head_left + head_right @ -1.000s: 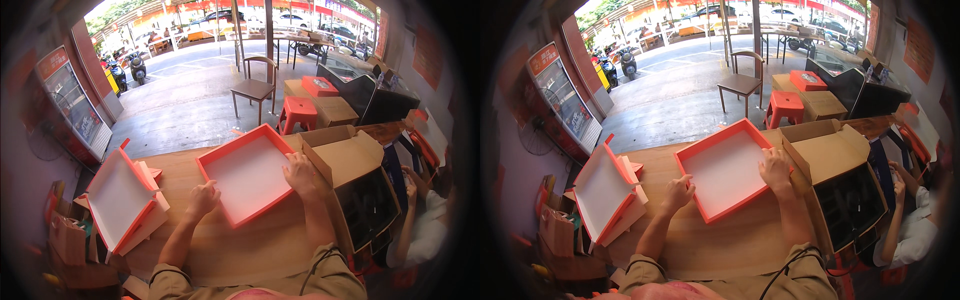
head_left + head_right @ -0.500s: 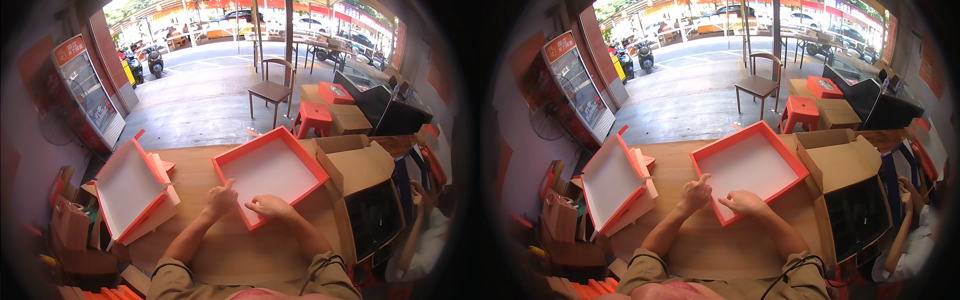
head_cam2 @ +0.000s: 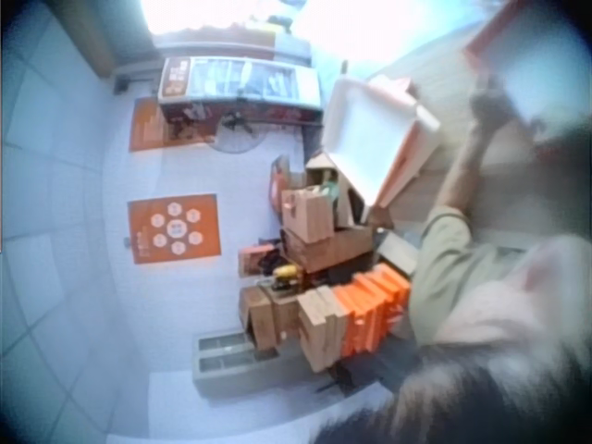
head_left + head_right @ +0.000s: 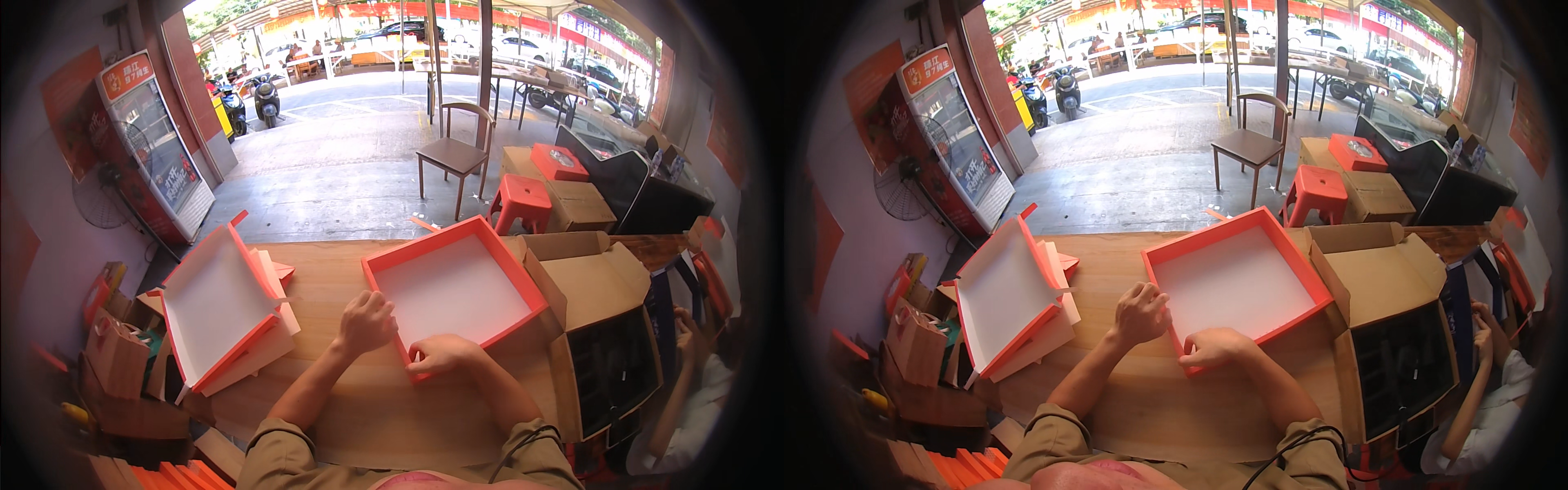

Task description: The person assembles cardboard boxes by folding the sides of box bases and cardboard inserts by hand on a wooden table.

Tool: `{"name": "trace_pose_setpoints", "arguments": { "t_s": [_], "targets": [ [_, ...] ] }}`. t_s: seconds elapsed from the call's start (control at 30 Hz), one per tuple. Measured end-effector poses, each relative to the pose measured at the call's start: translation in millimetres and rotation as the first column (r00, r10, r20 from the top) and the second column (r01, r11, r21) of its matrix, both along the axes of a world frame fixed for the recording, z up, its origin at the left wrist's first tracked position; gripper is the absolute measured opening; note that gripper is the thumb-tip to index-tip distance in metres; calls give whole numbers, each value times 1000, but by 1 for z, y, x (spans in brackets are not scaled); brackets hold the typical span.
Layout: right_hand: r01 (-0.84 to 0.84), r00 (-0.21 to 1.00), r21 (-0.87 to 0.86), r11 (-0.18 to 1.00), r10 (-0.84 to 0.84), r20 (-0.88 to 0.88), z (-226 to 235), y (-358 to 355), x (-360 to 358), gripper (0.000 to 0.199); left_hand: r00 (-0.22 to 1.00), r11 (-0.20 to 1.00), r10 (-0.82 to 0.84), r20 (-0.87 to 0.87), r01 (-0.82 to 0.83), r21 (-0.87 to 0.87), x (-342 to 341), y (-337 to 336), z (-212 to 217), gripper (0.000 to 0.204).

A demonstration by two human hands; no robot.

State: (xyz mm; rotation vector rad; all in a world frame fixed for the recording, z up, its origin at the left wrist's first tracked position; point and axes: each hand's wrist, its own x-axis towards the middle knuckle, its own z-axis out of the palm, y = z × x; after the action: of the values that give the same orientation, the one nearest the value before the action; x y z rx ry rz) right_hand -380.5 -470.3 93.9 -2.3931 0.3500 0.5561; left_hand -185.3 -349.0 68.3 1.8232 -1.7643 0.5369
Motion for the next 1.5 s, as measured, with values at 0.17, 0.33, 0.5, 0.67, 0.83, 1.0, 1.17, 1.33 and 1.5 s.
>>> {"name": "trace_pose_setpoints", "arguments": {
  "t_s": [0.17,0.33,0.5,0.67,0.83,1.0,1.17,1.33,1.5],
  "targets": [
    [4,998,-217,976,-18,-65,36,35,-1,57,947,948,-316,48,315,39,19,-1,15,21],
    [41,999,-277,960,-38,16,39,37,-11,52,923,908,-378,-72,385,166,18,9,28,31],
    [85,996,-353,932,-67,62,30,19,-20,54,931,874,-358,-64,359,329,20,10,22,32],
    [78,997,-289,954,-68,47,23,-2,-22,51,960,844,-262,-103,280,457,15,12,16,30],
    [51,994,-309,950,-18,110,0,-4,-23,44,995,816,-89,-46,100,570,29,15,17,26],
    [107,988,-360,927,-60,139,-9,-10,-21,40,995,808,-86,-42,95,582,23,12,6,26],
    [152,986,-383,911,-112,126,-8,-10,-20,39,991,853,-115,-68,134,505,17,11,-3,18],
    [112,993,-399,910,-111,26,4,-10,-17,59,996,824,-83,-34,88,559,16,10,-9,22],
    [162,979,-309,937,-191,-65,11,-14,-10,98,994,831,-105,-25,102,547,12,10,-7,9]
  ]
}}
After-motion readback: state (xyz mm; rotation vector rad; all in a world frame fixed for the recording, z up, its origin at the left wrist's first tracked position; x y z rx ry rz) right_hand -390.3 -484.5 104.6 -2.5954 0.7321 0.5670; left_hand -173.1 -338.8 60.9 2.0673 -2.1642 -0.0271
